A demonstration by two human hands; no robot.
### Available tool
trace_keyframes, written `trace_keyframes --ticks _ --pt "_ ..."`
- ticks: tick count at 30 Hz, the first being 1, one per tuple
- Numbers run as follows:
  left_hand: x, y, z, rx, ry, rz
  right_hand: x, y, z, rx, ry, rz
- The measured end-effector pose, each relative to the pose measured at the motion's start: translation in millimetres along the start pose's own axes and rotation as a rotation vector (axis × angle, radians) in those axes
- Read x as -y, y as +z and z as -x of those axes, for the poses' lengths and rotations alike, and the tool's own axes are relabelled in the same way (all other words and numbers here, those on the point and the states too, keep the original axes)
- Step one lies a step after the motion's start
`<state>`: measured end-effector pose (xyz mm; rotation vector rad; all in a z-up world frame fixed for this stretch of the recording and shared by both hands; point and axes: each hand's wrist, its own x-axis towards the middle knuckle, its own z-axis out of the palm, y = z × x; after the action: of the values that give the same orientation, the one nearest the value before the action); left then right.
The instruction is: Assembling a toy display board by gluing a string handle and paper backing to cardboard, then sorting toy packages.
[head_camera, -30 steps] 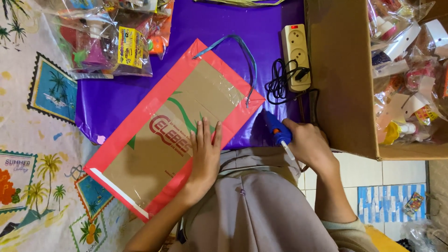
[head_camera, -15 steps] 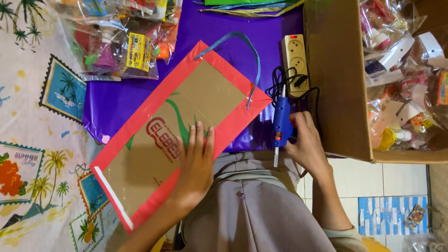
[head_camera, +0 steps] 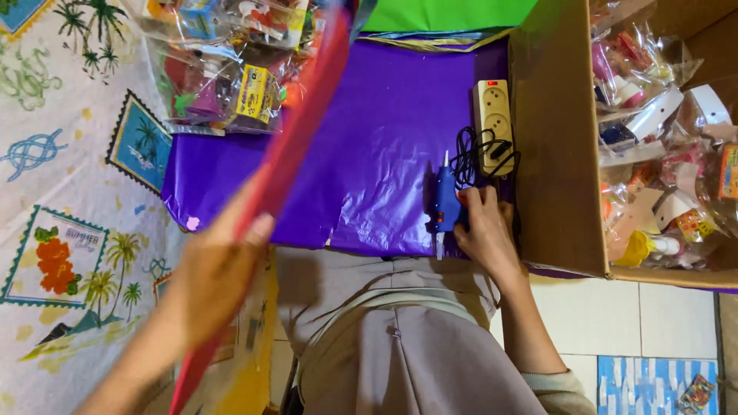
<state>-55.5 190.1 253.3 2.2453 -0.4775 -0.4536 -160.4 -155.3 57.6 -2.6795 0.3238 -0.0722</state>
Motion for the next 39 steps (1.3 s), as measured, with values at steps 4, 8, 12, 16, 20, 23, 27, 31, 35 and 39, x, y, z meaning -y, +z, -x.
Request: trace_keyframes --ticks 4,8,12,16,20,23,27,31,35,39 --pt "10.7 -32.0 -19.5 -0.02 -0.092 0.171 -8.9 1.8 0.8 -0.029 0.016 -0.026" --pt "41.1 -36.6 -36.4 -0.022 -0.276 0.717 -9.2 -3.9 2.8 0.016 0.047 -0.099" --pt "53.8 -33.1 -39.7 -0.044 -0.29 0.776 -12.6 -4.7 5.3 0.009 -0.018 -0.082" --pt "38.9 -30.0 -36.4 -0.032 -0.247 0.774 -9.4 -9.7 7.0 0.058 0.023 -0.099" --pt "-0.5 -32.1 -16.1 -0.111 -0.148 0.365 -6.4 -13.5 9.2 0.021 0.003 -0.078" --pt "-20.1 -22.2 0.1 -0.12 -0.054 -0.006 20.9 -36.3 8.6 -0.004 0.024 -0.138" --pt "-10.1 23.2 27.7 -0.271 0.488 -0.271 50.0 -66.3 4.1 0.056 0.005 -0.536" --pt "8.3 86.0 29.3 -0.265 0.443 -0.533 62.2 -57.2 4.3 0.288 -0.252 -1.226" --pt "21.9 132.4 26.7 -0.315 0.572 -0.815 41.7 9.0 16.2 0.185 -0.165 -1.45" --pt "47.1 170.3 23.4 -0.312 0.569 -0.77 77.6 8.1 17.6 0.043 0.211 -1.75"
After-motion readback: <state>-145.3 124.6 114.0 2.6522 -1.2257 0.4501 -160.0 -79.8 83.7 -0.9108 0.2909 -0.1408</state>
